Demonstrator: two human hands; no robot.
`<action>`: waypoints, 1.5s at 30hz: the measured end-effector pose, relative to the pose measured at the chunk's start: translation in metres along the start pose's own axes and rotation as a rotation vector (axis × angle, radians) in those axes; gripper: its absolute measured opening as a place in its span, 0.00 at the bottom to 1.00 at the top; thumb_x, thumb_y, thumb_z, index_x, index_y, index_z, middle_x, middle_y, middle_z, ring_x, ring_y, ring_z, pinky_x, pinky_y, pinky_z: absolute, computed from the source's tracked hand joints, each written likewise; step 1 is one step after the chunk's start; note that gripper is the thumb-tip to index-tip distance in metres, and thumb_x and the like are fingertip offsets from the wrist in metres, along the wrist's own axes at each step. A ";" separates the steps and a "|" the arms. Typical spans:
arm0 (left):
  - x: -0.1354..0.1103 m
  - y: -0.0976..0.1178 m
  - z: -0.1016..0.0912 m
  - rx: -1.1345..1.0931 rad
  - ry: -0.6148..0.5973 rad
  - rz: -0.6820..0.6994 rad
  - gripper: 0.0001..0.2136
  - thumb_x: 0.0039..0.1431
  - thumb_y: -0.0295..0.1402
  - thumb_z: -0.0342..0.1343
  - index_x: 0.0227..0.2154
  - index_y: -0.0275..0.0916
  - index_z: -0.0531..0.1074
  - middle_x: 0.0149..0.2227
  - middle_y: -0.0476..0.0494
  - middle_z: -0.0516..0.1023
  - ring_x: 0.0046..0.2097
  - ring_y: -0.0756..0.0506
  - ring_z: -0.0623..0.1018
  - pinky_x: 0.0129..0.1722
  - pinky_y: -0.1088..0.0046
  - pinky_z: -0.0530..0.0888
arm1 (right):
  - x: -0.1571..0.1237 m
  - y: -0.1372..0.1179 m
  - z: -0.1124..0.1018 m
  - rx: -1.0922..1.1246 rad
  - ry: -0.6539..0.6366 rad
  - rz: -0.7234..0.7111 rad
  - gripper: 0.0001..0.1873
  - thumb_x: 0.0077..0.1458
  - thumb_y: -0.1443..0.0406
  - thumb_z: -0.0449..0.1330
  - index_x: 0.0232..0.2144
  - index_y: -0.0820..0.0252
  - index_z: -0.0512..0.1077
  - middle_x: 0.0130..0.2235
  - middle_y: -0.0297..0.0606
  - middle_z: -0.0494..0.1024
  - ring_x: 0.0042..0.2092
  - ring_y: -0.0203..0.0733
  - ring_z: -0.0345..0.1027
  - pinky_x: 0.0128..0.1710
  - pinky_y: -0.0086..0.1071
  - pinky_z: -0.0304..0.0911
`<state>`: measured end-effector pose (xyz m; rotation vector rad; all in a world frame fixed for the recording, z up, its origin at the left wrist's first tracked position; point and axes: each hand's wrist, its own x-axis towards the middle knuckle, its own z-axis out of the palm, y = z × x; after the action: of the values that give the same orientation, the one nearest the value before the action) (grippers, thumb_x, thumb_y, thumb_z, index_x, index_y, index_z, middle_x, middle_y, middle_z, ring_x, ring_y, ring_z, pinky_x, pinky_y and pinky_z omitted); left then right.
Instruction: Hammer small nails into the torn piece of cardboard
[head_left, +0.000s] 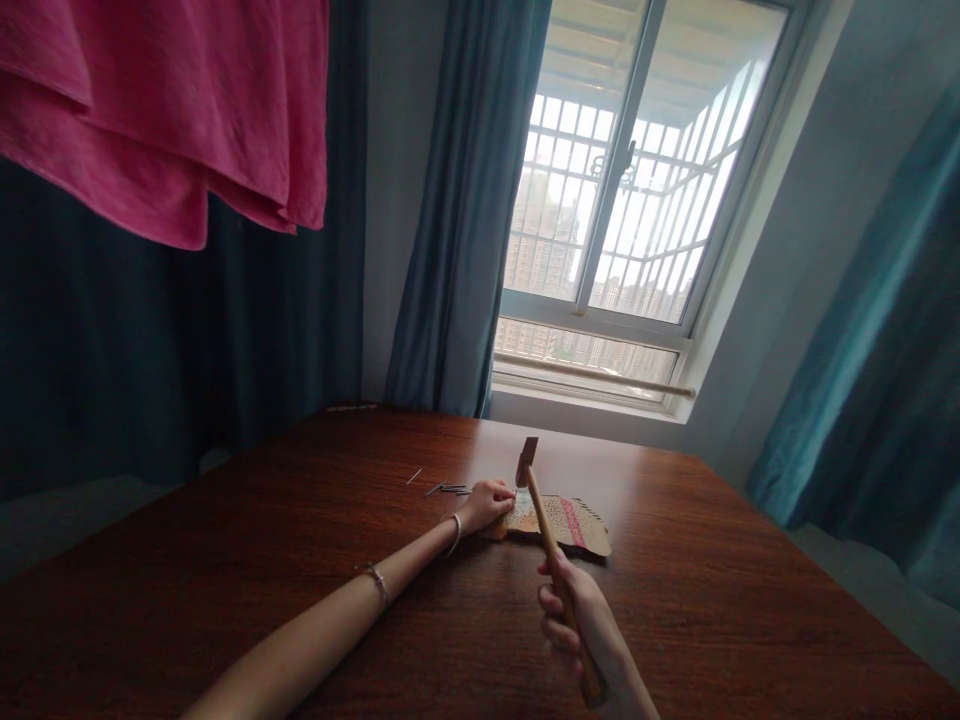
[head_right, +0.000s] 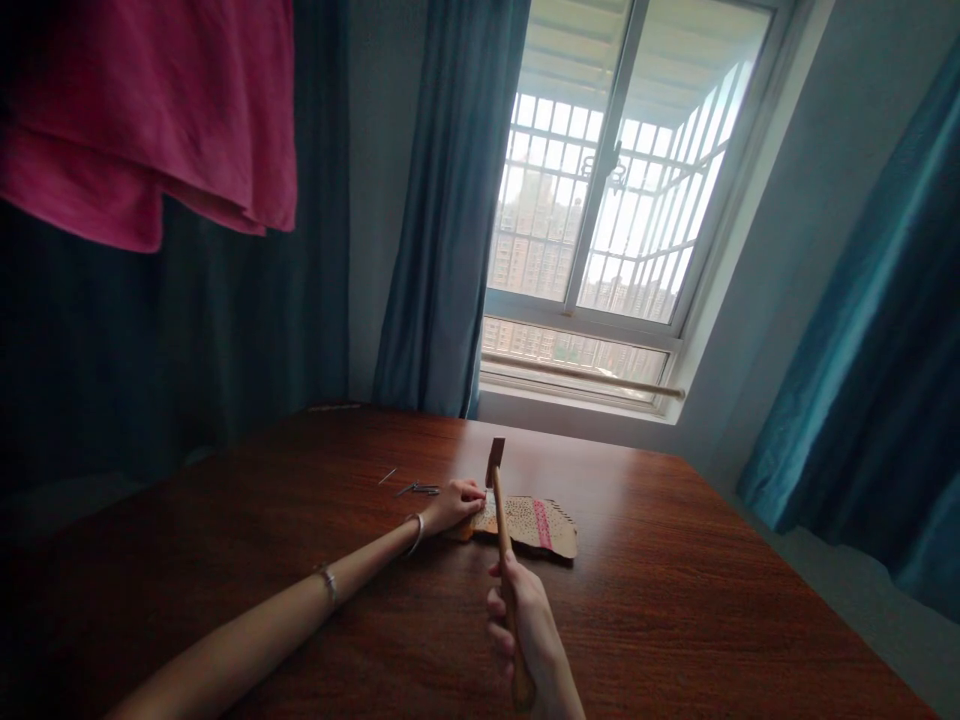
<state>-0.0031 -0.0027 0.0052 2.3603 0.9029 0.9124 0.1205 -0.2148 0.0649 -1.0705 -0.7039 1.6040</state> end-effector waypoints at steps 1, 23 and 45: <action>0.000 0.000 0.000 0.000 0.004 0.001 0.11 0.50 0.33 0.50 0.25 0.35 0.77 0.26 0.48 0.71 0.29 0.51 0.68 0.30 0.78 0.61 | 0.001 0.000 0.000 0.005 -0.008 -0.001 0.26 0.39 0.43 0.56 0.31 0.57 0.59 0.16 0.20 0.59 0.09 0.23 0.42 0.04 0.19 0.43; 0.001 0.002 0.003 -0.040 0.044 -0.067 0.13 0.48 0.30 0.49 0.34 0.33 0.76 0.30 0.45 0.73 0.29 0.51 0.70 0.29 0.78 0.64 | -0.008 -0.013 -0.120 -0.900 0.606 -0.382 0.18 0.41 0.59 0.55 0.34 0.66 0.71 0.27 0.40 0.76 0.30 0.45 0.70 0.29 0.30 0.62; 0.001 0.001 0.006 0.080 0.120 -0.062 0.13 0.49 0.23 0.46 0.31 0.34 0.77 0.29 0.45 0.73 0.30 0.50 0.70 0.32 0.77 0.65 | -0.014 -0.010 -0.156 -0.999 0.740 -0.157 0.21 0.49 0.60 0.49 0.44 0.64 0.66 0.11 0.28 0.62 0.14 0.40 0.62 0.09 0.26 0.54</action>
<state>0.0018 -0.0035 0.0023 2.3498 1.0719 1.0202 0.2656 -0.2358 0.0104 -2.0946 -1.0399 0.5458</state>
